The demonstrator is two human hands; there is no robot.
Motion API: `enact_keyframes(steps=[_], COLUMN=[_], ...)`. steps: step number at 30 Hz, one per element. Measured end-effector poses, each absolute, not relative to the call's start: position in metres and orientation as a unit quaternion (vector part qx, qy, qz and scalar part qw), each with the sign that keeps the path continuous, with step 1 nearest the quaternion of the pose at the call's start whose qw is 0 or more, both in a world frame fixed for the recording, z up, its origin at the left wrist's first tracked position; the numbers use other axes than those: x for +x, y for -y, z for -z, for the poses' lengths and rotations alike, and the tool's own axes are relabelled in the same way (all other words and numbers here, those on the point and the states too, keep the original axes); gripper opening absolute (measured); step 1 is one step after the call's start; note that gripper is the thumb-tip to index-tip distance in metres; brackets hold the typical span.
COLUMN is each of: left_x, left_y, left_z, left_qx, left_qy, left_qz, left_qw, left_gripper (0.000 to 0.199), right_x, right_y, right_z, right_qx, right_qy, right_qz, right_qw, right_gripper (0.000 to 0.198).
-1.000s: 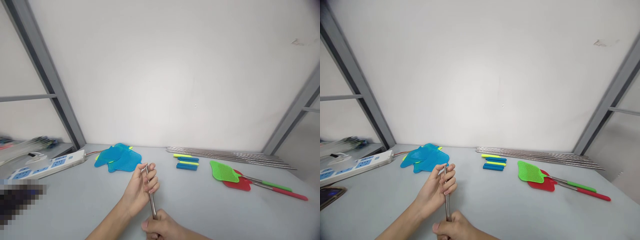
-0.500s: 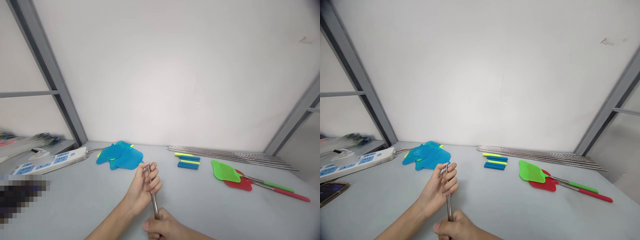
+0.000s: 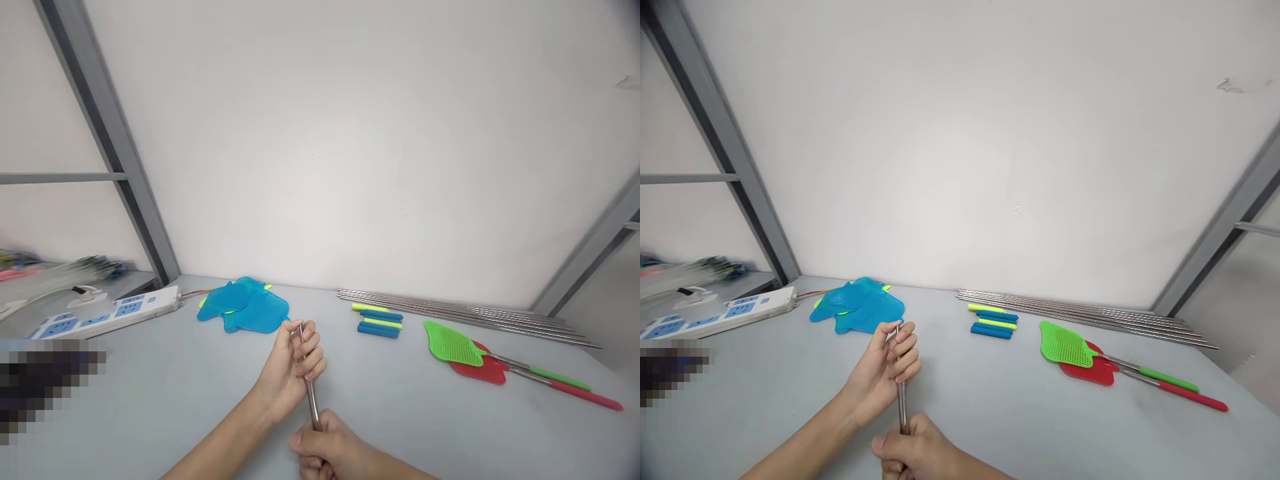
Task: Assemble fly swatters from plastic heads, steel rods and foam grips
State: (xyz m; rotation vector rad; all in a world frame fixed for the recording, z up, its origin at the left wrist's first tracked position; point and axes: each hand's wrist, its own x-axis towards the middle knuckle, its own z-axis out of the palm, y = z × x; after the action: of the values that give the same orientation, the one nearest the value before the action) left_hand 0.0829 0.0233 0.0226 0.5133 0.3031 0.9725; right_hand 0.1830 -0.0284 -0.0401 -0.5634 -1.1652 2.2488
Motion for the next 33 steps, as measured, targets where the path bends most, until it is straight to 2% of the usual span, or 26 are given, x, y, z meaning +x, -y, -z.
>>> enact_keyframes(steps=[15,22,28,33], left_x=[0.081,0.081,0.078,0.077], left_y=[-0.028,-0.030,-0.036,-0.040], left_z=[-0.018,-0.017,-0.014,-0.012], left_qx=[0.226,0.226,0.227,0.215], left_qy=[-0.146,-0.153,-0.162,-0.177], left_qz=[-0.485,-0.503,-0.527,-0.547], left_qw=[0.832,0.820,0.803,0.789], left_gripper=[0.025,0.022,0.013,0.018], right_x=[0.183,0.185,0.188,0.197], right_y=[0.028,0.027,0.021,0.009], right_z=[0.041,0.042,0.036,0.035], right_qx=[-0.208,-0.234,-0.284,-0.306], right_qy=[0.404,0.349,0.350,0.380], right_qz=[-0.851,-0.871,-0.830,-0.788], right_qw=[0.264,0.256,0.329,0.376], right_gripper=[0.029,0.016,0.010,0.016])
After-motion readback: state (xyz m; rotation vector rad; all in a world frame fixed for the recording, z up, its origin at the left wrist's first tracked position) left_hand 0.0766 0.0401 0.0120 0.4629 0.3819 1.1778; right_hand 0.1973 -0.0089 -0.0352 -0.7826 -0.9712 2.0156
